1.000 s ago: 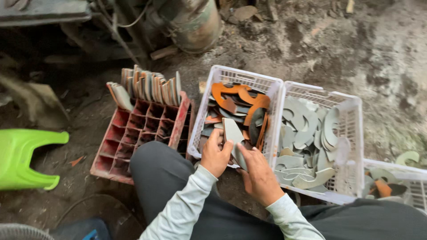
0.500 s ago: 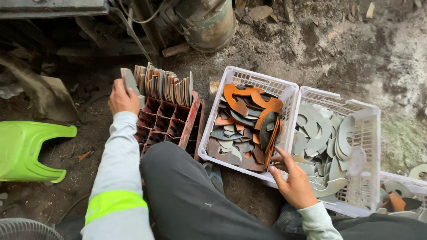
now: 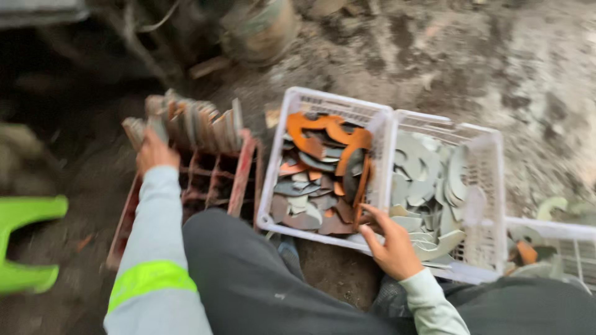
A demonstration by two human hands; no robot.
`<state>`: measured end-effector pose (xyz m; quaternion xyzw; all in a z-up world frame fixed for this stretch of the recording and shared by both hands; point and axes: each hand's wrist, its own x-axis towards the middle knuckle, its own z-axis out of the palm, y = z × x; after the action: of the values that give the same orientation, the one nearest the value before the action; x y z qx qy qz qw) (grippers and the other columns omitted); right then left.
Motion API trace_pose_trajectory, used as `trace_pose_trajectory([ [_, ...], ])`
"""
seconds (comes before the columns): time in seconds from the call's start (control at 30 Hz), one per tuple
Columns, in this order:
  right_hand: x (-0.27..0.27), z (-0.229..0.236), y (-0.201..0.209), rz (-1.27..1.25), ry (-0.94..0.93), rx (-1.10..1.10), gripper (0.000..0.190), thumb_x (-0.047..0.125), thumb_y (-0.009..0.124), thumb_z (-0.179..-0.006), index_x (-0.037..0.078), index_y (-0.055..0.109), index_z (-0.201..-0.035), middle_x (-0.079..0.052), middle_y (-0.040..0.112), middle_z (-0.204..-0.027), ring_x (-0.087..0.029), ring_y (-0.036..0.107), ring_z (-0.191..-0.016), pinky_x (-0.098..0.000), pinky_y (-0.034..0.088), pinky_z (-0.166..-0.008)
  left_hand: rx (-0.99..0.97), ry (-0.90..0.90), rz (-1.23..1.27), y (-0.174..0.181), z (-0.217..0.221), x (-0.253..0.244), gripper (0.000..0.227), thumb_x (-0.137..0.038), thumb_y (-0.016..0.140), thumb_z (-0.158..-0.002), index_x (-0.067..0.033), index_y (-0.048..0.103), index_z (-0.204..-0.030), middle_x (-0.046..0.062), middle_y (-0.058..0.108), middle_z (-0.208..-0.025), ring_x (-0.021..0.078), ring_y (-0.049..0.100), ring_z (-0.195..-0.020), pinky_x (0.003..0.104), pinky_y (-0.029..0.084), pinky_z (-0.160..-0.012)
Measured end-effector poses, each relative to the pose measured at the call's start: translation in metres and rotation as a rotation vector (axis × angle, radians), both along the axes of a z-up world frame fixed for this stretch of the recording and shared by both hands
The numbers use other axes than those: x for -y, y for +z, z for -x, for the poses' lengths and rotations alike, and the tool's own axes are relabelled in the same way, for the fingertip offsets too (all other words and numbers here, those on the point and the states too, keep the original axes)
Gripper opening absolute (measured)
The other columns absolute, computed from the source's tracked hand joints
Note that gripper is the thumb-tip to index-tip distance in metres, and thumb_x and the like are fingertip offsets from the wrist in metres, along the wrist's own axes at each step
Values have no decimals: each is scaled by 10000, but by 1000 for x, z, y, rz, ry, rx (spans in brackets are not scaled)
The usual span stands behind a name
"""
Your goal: The person sits on the ground and sorts curved shoe sole pieces from two white baskets into a red crate. They pick up pieces, inspect them, and place them into the crate, repeating this process throughout the clip.
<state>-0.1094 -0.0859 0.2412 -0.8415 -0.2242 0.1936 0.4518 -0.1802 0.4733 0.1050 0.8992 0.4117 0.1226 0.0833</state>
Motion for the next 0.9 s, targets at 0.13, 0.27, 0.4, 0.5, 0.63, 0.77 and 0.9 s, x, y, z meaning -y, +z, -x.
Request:
trace_pose_trajectory([
  [0.13, 10, -1, -12, -8, -2, 56, 413, 153, 676, -941, 62, 600, -1337, -128, 765, -1076, -240, 765, -987, -355, 597, -852, -426, 144, 11, -1, 2, 7, 914, -225, 687, -925, -64, 159, -1654, 253, 737, -1041, 437, 727, -892, 549, 572, -750],
  [0.27, 32, -15, -21, 10, -96, 54, 373, 160, 670, -938, 56, 642, -1295, -105, 775, -998, -210, 773, -909, -343, 605, -809, -339, 163, -113, 18, 0, 19, 1020, -211, 701, -971, -36, 55, -1740, 266, 750, -1032, 448, 730, -852, 544, 557, -745],
  [0.4, 87, -80, -68, -4, -385, 108, 237, 131, 651, -961, 39, 720, -1169, -111, 779, -887, -209, 745, -813, -337, 584, -751, -295, 97, -133, 54, -16, 25, 1034, -194, 766, -918, -66, 125, -1720, 315, 712, -1078, 462, 718, -839, 533, 560, -774],
  [0.5, 130, -151, -127, 128, -748, 107, 298, 263, 667, -953, 49, 730, -1150, -155, 767, -960, -290, 744, -902, -395, 582, -825, -148, -8, -71, 81, -30, 39, 793, -305, 821, -920, -14, 391, -1520, 329, 692, -1076, 486, 680, -895, 545, 543, -798],
  [0.63, 128, -172, -182, 580, -826, 70, 711, 437, 800, -844, -28, 534, -1312, -307, 656, -1181, -458, 648, -1103, -482, 518, -957, 149, -246, 188, 136, -53, 100, 436, -320, 778, -1000, -54, 692, -1335, 209, 745, -1013, 345, 709, -919, 490, 549, -880],
  [0.77, 97, -174, -216, 597, -987, -149, 948, 412, 832, -783, 23, 281, -1449, -382, 443, -1381, -483, 609, -1157, -452, 511, -989, 452, -235, 670, 158, -53, 220, 292, -131, 726, -956, -82, 701, -1243, 85, 649, -814, 178, 608, -685, 343, 508, -620],
  [0.9, 102, -167, -221, 499, -1079, -89, 916, 294, 864, -732, 5, 329, -1418, -351, 524, -1319, -475, 610, -1169, -466, 509, -996, 528, -437, 835, 125, -51, 333, 308, -173, 715, -961, -31, 691, -1232, 30, 645, -841, 101, 576, -714, 281, 514, -648],
])
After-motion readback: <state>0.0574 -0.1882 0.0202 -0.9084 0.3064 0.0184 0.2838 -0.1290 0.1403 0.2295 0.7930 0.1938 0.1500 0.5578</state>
